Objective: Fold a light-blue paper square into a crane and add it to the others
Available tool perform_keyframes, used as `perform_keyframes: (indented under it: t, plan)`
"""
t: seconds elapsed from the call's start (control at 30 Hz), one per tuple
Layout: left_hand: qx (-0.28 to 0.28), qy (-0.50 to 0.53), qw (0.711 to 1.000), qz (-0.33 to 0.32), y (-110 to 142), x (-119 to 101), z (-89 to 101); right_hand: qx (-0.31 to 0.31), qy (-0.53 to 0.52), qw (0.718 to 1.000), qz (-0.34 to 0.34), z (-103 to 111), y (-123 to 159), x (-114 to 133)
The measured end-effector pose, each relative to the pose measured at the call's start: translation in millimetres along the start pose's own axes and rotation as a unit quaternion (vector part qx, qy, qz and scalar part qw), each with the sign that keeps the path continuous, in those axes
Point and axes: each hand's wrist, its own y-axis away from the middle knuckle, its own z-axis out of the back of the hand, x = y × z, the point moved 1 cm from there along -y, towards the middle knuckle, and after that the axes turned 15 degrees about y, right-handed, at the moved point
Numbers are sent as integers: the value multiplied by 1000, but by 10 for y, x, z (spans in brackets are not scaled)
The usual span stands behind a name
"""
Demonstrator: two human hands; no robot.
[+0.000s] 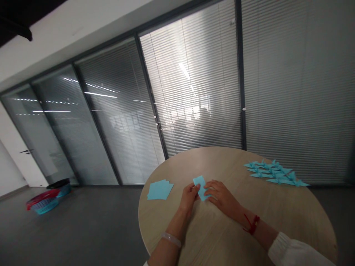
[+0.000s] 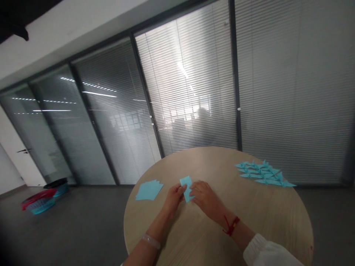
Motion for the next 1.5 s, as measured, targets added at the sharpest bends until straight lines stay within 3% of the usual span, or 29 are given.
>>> perform_keyframes:
  t: [0.37,0.57,0.7,1.0,1.23,1.5]
  plan:
    - [81,-37,991,103,59,76,-69,-50,-124,978,-160,-15,6,-168]
    - [148,-81,982,87,93,39,-115,-19,-168,958,-230,-10,-9,-176]
    - [136,-103,983,73,85,67,-103,-23,-206,942,-266,-18,-6,-178]
    - [115,-121,984,67,86,88,-98,-10,-239,940,-244,-12,-7,-160]
    - [151,-134,977,74,83,150,-73,6,-209,956,-208,-32,5,-185]
    - [152,-140,975,80,76,174,-47,11,-200,958,-206,-39,-5,-180]
